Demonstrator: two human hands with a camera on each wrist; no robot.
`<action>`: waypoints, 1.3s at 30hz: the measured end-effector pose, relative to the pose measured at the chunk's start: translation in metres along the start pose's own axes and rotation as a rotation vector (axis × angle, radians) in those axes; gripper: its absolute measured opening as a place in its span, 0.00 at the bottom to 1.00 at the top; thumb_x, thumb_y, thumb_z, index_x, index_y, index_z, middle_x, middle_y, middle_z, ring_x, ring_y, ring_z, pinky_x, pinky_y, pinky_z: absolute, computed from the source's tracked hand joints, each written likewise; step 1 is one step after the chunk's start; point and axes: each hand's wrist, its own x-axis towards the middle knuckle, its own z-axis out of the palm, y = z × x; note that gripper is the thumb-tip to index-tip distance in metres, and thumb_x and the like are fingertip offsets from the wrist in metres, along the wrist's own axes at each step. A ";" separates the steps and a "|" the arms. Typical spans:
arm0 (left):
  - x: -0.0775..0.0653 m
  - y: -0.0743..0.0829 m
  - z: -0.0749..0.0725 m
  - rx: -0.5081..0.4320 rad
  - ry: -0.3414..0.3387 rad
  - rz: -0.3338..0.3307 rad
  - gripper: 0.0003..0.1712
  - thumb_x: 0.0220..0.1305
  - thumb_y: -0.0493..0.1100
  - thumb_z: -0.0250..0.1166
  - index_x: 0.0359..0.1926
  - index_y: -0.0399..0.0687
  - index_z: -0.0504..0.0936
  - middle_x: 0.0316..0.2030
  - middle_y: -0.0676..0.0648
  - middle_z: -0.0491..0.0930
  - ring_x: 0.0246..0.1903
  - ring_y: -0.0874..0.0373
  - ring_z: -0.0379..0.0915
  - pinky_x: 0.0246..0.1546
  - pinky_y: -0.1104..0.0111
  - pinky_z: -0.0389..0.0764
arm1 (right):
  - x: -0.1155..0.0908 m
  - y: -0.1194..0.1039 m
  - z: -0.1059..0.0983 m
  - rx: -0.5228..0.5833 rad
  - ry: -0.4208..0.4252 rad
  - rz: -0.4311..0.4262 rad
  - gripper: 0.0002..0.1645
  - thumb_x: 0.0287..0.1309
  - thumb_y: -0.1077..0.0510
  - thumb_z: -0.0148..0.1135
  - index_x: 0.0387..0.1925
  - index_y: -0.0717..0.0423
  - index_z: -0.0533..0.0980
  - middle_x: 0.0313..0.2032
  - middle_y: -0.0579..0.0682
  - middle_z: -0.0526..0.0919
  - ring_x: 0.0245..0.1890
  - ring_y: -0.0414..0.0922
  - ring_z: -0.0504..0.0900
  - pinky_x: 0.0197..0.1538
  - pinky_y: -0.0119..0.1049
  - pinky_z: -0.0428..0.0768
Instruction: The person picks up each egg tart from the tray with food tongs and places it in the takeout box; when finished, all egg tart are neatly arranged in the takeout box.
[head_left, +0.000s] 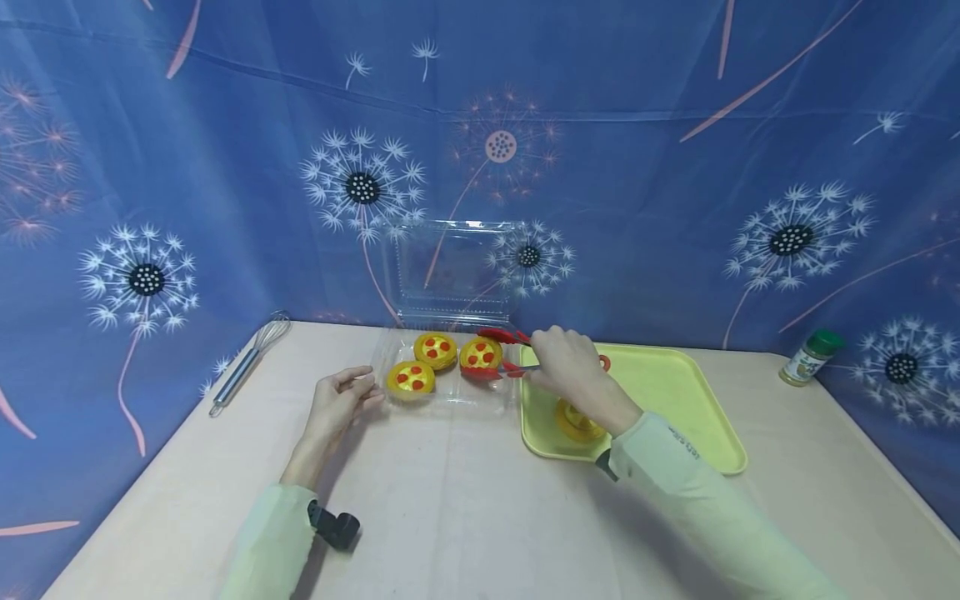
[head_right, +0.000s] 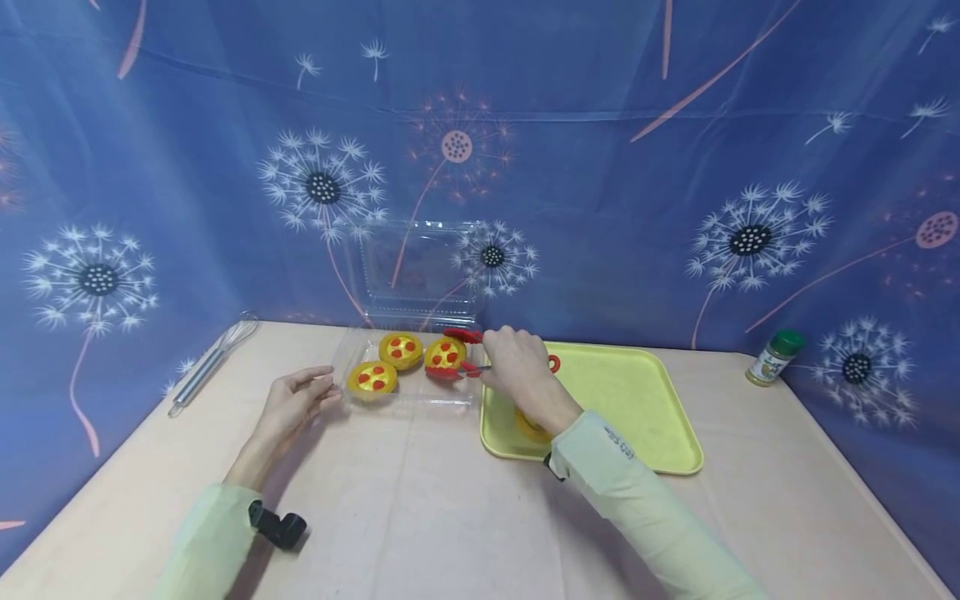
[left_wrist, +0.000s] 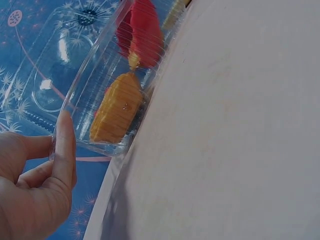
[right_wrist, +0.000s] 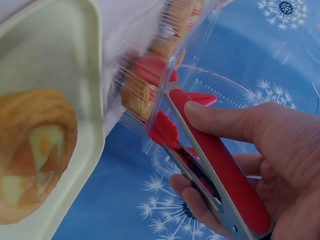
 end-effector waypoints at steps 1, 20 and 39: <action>0.000 0.000 0.000 0.002 -0.001 0.000 0.24 0.73 0.33 0.51 0.65 0.23 0.63 0.37 0.43 0.79 0.29 0.68 0.80 0.41 0.78 0.86 | 0.000 0.000 0.000 -0.002 -0.001 -0.002 0.22 0.48 0.56 0.75 0.15 0.54 0.68 0.15 0.44 0.56 0.15 0.42 0.58 0.16 0.31 0.57; 0.000 0.001 0.000 0.005 0.007 0.006 0.24 0.73 0.33 0.51 0.65 0.22 0.63 0.36 0.43 0.80 0.28 0.68 0.81 0.40 0.78 0.87 | -0.005 0.006 0.000 0.012 0.044 -0.017 0.20 0.46 0.52 0.77 0.19 0.55 0.71 0.14 0.43 0.58 0.14 0.41 0.59 0.15 0.29 0.56; -0.001 0.000 0.000 0.005 0.007 0.008 0.24 0.73 0.33 0.51 0.65 0.22 0.63 0.35 0.43 0.80 0.28 0.68 0.81 0.40 0.78 0.86 | -0.036 0.033 -0.023 0.353 -0.047 0.106 0.44 0.48 0.46 0.75 0.60 0.68 0.73 0.08 0.40 0.52 0.11 0.38 0.44 0.16 0.26 0.43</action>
